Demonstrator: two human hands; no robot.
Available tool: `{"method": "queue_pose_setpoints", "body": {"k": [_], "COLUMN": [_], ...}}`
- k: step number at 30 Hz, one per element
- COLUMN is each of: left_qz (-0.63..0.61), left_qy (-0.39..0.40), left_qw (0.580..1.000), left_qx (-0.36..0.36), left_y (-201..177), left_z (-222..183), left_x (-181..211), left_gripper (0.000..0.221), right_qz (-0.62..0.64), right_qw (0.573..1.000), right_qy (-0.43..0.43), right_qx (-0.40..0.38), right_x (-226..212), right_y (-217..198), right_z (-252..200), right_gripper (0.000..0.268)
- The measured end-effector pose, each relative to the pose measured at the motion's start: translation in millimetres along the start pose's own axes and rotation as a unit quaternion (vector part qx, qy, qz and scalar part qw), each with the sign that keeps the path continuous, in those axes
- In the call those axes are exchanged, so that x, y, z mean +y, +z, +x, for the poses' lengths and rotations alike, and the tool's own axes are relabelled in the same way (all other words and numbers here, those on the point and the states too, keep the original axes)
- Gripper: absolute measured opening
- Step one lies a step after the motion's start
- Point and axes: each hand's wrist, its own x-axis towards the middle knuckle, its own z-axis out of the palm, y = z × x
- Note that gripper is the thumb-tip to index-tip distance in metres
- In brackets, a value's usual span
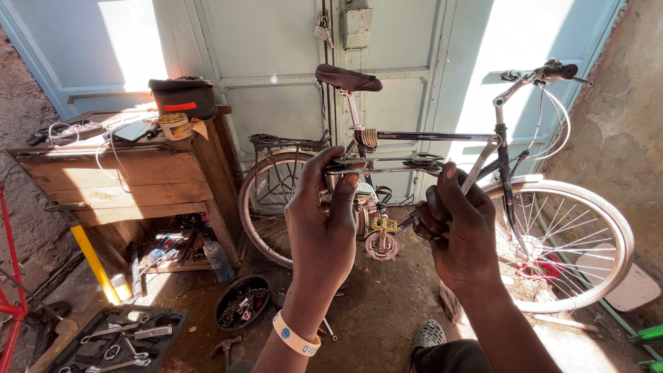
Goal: Assembling a bicycle rear derailleur, mounting it to the frame, and cleaning the assembly with a toothbrush.
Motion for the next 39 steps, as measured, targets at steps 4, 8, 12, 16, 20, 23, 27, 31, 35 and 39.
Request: {"method": "queue_pose_setpoints", "body": {"k": [4, 8, 12, 16, 20, 23, 27, 31, 35, 39], "left_qz": [0.004, 0.006, 0.006, 0.004, 0.003, -0.002, 0.006, 0.037, 0.021, -0.052], "left_qy": [-0.008, -0.02, -0.035, -0.045, -0.067, -0.1, -0.162, -0.204, -0.31, -0.388], "left_qw": [1.0, 1.0, 0.999, 0.999, 0.998, 0.995, 0.987, 0.978, 0.95, 0.92], "left_qx": [0.002, 0.002, 0.004, 0.006, 0.007, 0.007, 0.003, -0.01, -0.028, -0.031], "left_y": [3.0, 4.0, 7.3, 11.8, 18.9, 24.7, 33.3, 35.8, 35.8, 33.9], "left_z": [-1.4, -1.1, -1.3, 0.6, 0.7, -2.7, -14.8, -27.5, -54.8, -93.8], "left_x": [-8.8, -10.2, -16.9, -36.2, -61.9, -87.5, -152.1, -210.4, -279.7, -362.6], "left_gripper": [0.03, 0.03, 0.029, 0.029, 0.028, 0.028, 0.025, 0.024, 0.02, 0.021], "right_qz": [-0.008, -0.015, -0.019, -0.02, -0.028, -0.03, -0.012, -0.05, -0.042, -0.093], "right_qw": [1.0, 1.0, 0.999, 0.999, 0.998, 0.997, 0.991, 0.979, 0.955, 0.934], "right_qy": [0.005, 0.014, 0.026, 0.031, 0.043, 0.061, 0.114, 0.187, 0.276, 0.33], "right_qx": [0.003, 0.005, 0.02, 0.027, 0.037, 0.046, 0.064, 0.066, 0.099, 0.102], "right_x": [3.8, 10.9, 17.5, 27.6, 39.8, 59.2, 103.4, 160.5, 239.8, 319.6], "right_y": [-1.9, -5.2, -6.6, -10.9, -14.7, -23.3, -41.6, -62.6, -94.7, -133.6], "right_z": [1.7, 4.4, 5.8, 11.9, 19.1, 28.1, 41.3, 52.4, 59.3, 56.5], "right_gripper": [0.033, 0.032, 0.031, 0.031, 0.032, 0.032, 0.032, 0.033, 0.032, 0.033]}}
